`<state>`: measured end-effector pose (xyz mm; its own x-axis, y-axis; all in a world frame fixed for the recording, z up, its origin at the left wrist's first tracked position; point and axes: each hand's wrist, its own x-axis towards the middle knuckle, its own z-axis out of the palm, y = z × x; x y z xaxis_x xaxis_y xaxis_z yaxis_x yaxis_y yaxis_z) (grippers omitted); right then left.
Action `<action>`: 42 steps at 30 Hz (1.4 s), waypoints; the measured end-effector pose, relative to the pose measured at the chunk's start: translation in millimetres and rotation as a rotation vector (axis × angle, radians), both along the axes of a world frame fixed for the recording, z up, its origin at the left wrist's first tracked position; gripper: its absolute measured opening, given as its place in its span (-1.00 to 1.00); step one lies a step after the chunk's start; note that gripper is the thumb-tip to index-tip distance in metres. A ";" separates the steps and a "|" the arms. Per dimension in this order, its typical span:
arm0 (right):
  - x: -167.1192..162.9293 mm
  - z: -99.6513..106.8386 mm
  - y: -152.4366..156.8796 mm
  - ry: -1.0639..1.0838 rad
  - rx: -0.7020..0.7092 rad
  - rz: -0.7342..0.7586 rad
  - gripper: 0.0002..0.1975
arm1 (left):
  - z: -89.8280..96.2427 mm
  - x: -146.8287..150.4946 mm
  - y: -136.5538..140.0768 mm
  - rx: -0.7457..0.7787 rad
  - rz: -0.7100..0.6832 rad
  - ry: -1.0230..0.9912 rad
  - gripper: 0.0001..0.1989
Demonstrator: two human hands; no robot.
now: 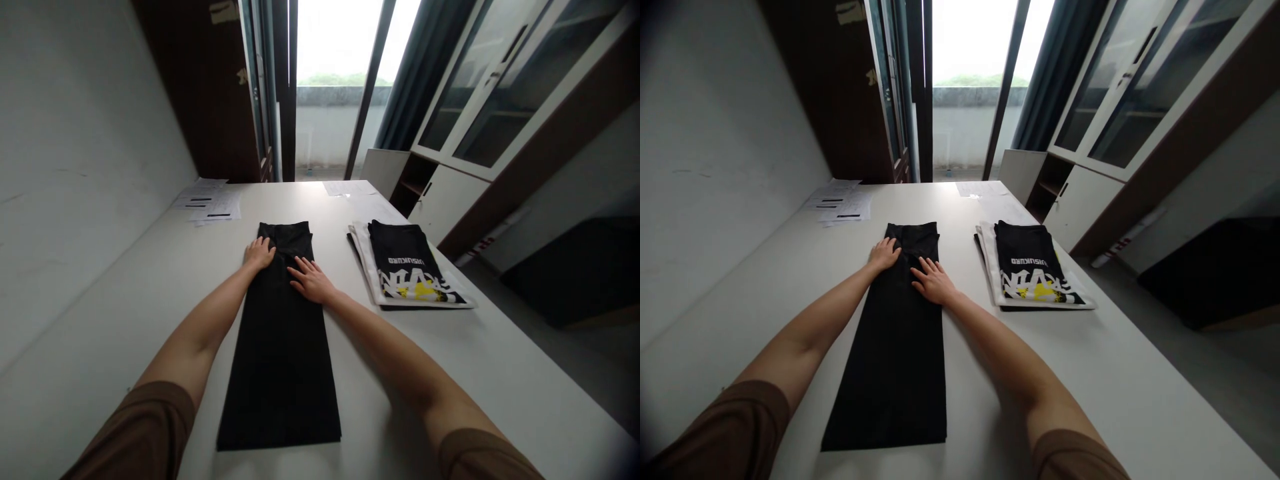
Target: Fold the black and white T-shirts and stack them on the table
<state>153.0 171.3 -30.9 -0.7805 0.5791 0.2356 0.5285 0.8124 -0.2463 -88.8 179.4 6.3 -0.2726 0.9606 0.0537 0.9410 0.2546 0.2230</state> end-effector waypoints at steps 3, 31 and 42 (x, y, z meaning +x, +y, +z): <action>0.9 -2.2 0.9 0.012 -0.012 0.001 -0.42 | -12.0 -16.7 6.7 -0.061 0.049 0.002 -0.33; 1.6 15.4 -12.0 -0.103 0.016 -0.011 -0.42 | -33.6 -14.9 75.3 -0.153 -0.162 0.048 -0.18; -10.7 28.3 5.1 0.087 0.023 -0.056 -0.38 | -26.2 1.7 41.1 0.281 -0.123 0.018 -0.50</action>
<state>142.3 176.4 -2.6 -0.7231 0.6148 0.3148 0.5507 0.7883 -0.2744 -87.1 220.5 -19.9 -0.1517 0.9333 0.3254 0.9653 0.0691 0.2517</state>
